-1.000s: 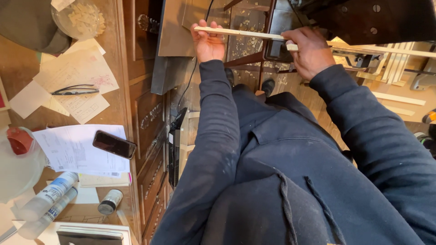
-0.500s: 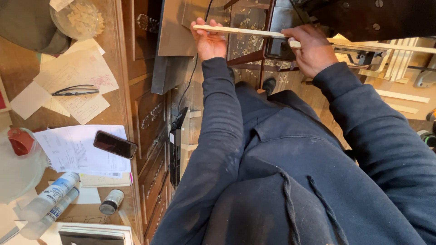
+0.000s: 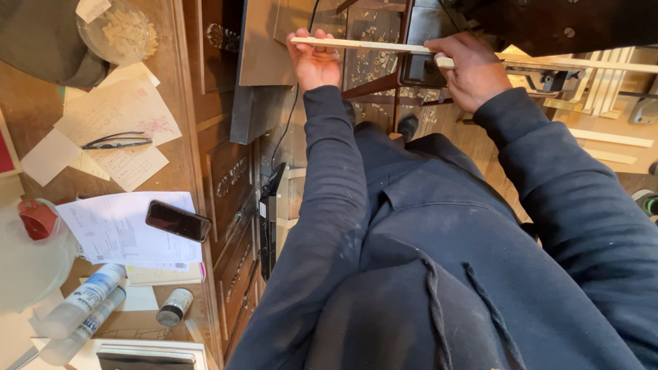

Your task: Cutting thin wood strips using a manual foot-operated miter chopper machine.

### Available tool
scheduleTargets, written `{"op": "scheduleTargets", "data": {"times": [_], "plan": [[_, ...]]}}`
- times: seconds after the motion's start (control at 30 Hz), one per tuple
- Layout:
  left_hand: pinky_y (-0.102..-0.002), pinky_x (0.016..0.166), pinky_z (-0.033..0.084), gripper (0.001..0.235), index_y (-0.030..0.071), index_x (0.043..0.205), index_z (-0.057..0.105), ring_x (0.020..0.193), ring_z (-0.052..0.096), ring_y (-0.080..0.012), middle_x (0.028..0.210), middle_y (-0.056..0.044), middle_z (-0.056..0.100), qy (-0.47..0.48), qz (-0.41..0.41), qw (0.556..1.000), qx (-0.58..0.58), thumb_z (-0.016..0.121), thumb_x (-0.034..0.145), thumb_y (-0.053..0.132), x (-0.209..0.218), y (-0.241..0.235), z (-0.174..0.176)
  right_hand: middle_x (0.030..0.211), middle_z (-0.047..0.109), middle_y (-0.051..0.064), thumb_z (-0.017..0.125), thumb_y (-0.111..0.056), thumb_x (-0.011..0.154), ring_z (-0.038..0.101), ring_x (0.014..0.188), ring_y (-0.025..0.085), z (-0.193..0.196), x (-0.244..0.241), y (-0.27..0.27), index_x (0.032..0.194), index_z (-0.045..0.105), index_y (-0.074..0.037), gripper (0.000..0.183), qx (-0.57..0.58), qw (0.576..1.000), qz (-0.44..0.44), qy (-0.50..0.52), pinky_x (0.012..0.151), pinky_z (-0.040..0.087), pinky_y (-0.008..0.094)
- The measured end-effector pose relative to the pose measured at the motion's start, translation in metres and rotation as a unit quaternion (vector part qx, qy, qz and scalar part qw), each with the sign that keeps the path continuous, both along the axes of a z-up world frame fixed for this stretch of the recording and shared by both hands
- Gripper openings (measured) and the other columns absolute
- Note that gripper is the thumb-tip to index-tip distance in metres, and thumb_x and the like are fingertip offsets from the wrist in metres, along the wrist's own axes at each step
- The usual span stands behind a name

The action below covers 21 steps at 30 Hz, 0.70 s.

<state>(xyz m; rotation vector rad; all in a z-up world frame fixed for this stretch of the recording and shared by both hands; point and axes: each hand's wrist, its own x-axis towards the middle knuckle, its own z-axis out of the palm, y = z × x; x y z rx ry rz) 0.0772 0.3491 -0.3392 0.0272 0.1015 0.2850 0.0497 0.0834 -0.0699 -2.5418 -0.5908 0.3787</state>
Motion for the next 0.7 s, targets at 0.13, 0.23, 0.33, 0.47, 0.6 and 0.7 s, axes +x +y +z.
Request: {"op": "scheduleTargets", "data": {"times": [0.13, 0.23, 0.33, 0.47, 0.6, 0.7], "plan": [[-0.049, 0.093, 0.060, 0.023, 0.019, 0.114, 0.067, 0.102, 0.074, -0.0254, 0.115, 0.004, 0.072, 0.016, -0.003, 1.000, 0.012, 0.077, 0.093, 0.017, 0.000, 0.004, 0.004, 0.122, 0.062, 0.020, 0.062, 0.004, 0.093, 0.061, 0.109, 0.040, 0.004, 0.000, 0.002, 0.140, 0.059, -0.003, 0.048, -0.007, 1.000, 0.013, -0.015, 0.094, 0.050, 0.047], [-0.049, 0.094, 0.059, 0.023, 0.019, 0.114, 0.067, 0.104, 0.074, -0.0252, 0.116, 0.004, 0.071, 0.014, -0.008, 1.000, 0.016, 0.076, 0.094, 0.016, -0.002, 0.005, 0.005, 0.124, 0.064, 0.021, 0.062, 0.004, 0.092, 0.061, 0.112, 0.041, 0.005, -0.003, 0.003, 0.143, 0.056, -0.001, 0.052, -0.006, 1.000, 0.011, -0.028, 0.097, 0.050, 0.048], [-0.050, 0.097, 0.058, 0.022, 0.019, 0.116, 0.066, 0.106, 0.073, -0.0249, 0.118, 0.004, 0.070, 0.002, -0.013, 1.000, 0.017, 0.075, 0.096, 0.016, -0.003, 0.007, 0.005, 0.127, 0.065, 0.022, 0.062, 0.004, 0.093, 0.060, 0.116, 0.042, 0.009, -0.006, 0.005, 0.147, 0.054, 0.000, 0.055, -0.006, 0.999, -0.004, -0.036, 0.100, 0.048, 0.049], [-0.050, 0.102, 0.056, 0.026, 0.020, 0.119, 0.066, 0.110, 0.073, -0.0250, 0.118, 0.004, 0.070, 0.015, -0.019, 0.999, 0.024, 0.077, 0.095, 0.015, -0.005, 0.013, 0.004, 0.129, 0.065, 0.022, 0.063, 0.003, 0.093, 0.059, 0.117, 0.044, 0.012, -0.007, 0.005, 0.148, 0.052, 0.000, 0.057, -0.005, 0.999, -0.011, -0.043, 0.101, 0.047, 0.051], [-0.052, 0.107, 0.052, 0.038, 0.019, 0.122, 0.066, 0.120, 0.068, -0.0294, 0.127, -0.002, 0.067, 0.061, -0.035, 0.994, 0.085, 0.078, 0.087, 0.026, -0.006, 0.030, 0.084, 0.130, 0.064, 0.023, 0.065, 0.002, 0.090, 0.058, 0.117, 0.045, 0.012, -0.009, -0.001, 0.147, 0.052, -0.001, 0.059, -0.014, 0.999, -0.001, -0.044, 0.101, 0.046, 0.052], [-0.043, 0.101, 0.051, 0.040, 0.013, 0.126, 0.066, 0.117, 0.065, -0.0257, 0.130, -0.008, 0.062, 0.102, 0.030, 0.985, 0.137, 0.075, 0.090, 0.026, -0.021, 0.046, 0.127, 0.137, 0.061, 0.025, 0.063, 0.003, 0.093, 0.057, 0.120, 0.045, 0.010, -0.008, -0.005, 0.149, 0.050, 0.000, 0.058, 0.010, 0.999, 0.007, -0.041, 0.102, 0.047, 0.050]]}}
